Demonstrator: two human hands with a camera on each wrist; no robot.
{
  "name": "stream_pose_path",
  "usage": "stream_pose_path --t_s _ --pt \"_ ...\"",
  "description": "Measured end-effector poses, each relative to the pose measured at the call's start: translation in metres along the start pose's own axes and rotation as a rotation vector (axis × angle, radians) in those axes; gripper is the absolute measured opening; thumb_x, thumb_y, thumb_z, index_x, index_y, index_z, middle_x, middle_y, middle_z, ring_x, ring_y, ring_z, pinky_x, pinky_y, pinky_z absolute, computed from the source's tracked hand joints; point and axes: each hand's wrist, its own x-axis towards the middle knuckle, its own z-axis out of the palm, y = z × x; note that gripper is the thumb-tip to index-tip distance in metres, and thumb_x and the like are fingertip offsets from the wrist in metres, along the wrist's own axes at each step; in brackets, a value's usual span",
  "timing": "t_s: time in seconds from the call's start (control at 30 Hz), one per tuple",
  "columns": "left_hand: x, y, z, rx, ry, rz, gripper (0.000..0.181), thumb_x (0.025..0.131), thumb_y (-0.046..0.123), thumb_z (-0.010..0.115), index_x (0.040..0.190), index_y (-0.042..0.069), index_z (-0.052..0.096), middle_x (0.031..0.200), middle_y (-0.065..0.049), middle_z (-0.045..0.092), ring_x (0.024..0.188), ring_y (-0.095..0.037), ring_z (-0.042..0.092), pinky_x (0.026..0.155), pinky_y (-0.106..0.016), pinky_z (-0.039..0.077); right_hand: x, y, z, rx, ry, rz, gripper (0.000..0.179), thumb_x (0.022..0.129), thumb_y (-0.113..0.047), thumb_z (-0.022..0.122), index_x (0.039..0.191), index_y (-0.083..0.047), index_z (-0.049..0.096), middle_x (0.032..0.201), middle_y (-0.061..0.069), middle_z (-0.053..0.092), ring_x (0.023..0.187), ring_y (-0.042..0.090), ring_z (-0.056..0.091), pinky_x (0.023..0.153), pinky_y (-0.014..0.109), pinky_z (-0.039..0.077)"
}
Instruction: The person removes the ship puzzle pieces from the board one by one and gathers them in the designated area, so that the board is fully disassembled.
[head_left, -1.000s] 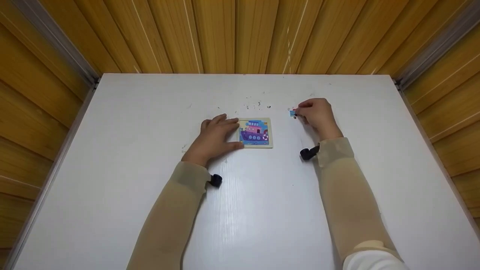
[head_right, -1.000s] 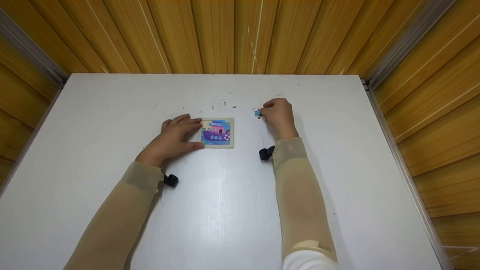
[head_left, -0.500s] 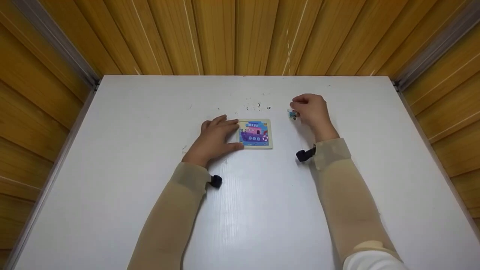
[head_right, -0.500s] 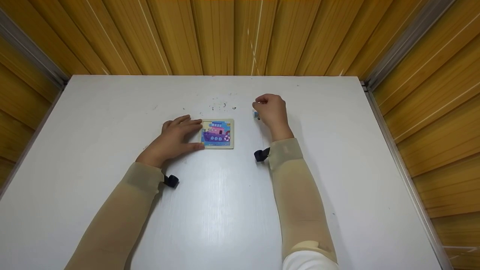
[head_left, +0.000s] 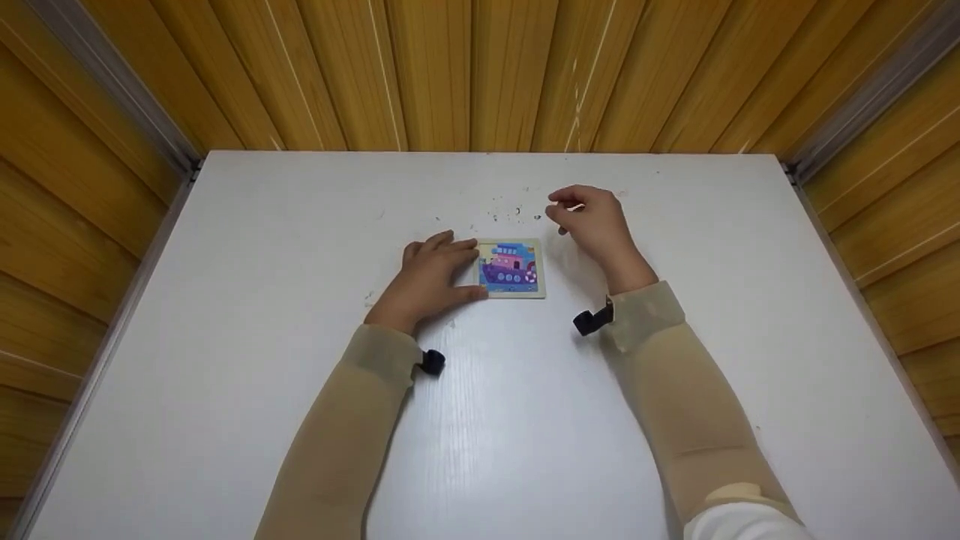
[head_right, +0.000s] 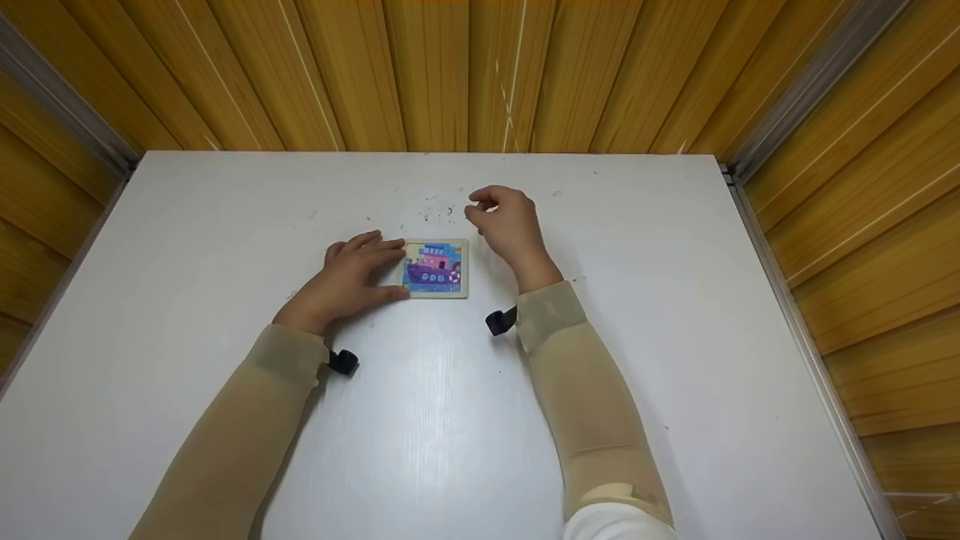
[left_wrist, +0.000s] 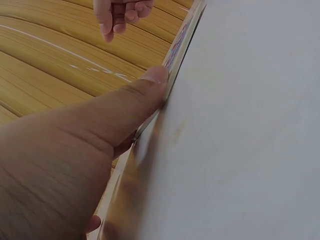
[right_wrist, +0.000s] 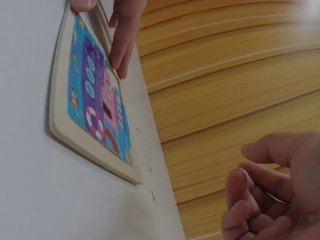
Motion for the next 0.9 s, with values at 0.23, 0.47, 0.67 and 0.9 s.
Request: stream_pose_path --t_s 0.23,0.47,0.67,0.9 --pt "0.0 0.002 0.0 -0.002 0.0 -0.025 0.084 0.097 0.063 0.083 0.169 0.028 0.056 0.182 0.01 0.044 0.179 -0.024 0.019 0.145 -0.059 0.013 -0.005 -0.003 0.017 -0.061 -0.144 -0.047 0.044 0.108 -0.027 0.076 0.148 -0.009 0.074 0.139 0.013 0.074 0.117 0.029 0.067 0.097 0.036 0.055" --pt "-0.001 -0.001 -0.001 0.008 0.001 0.012 0.084 0.099 0.063 0.081 0.169 0.024 0.055 0.182 0.009 0.044 0.179 -0.024 0.019 0.144 -0.059 0.013 -0.009 0.001 0.037 -0.189 -0.307 -0.12 0.045 0.107 -0.026 0.076 0.149 -0.012 0.074 0.147 0.013 0.07 0.125 0.031 0.063 0.11 0.048 0.056" --pt "0.0 -0.002 0.0 0.019 0.002 0.016 0.084 0.099 0.065 0.08 0.169 0.025 0.055 0.183 0.01 0.044 0.179 -0.025 0.019 0.143 -0.06 0.014 -0.012 0.006 0.053 -0.278 -0.327 -0.135 0.049 0.108 -0.026 0.076 0.153 -0.007 0.069 0.156 0.014 0.061 0.136 0.033 0.062 0.127 0.053 0.051" --pt "0.001 -0.002 -0.001 0.036 0.004 0.024 0.084 0.1 0.065 0.08 0.169 0.025 0.056 0.182 0.009 0.044 0.178 -0.026 0.02 0.143 -0.059 0.015 -0.011 0.008 0.056 -0.353 -0.289 -0.134 0.054 0.106 -0.027 0.08 0.15 0.001 0.069 0.154 0.017 0.058 0.144 0.036 0.061 0.133 0.053 0.045"
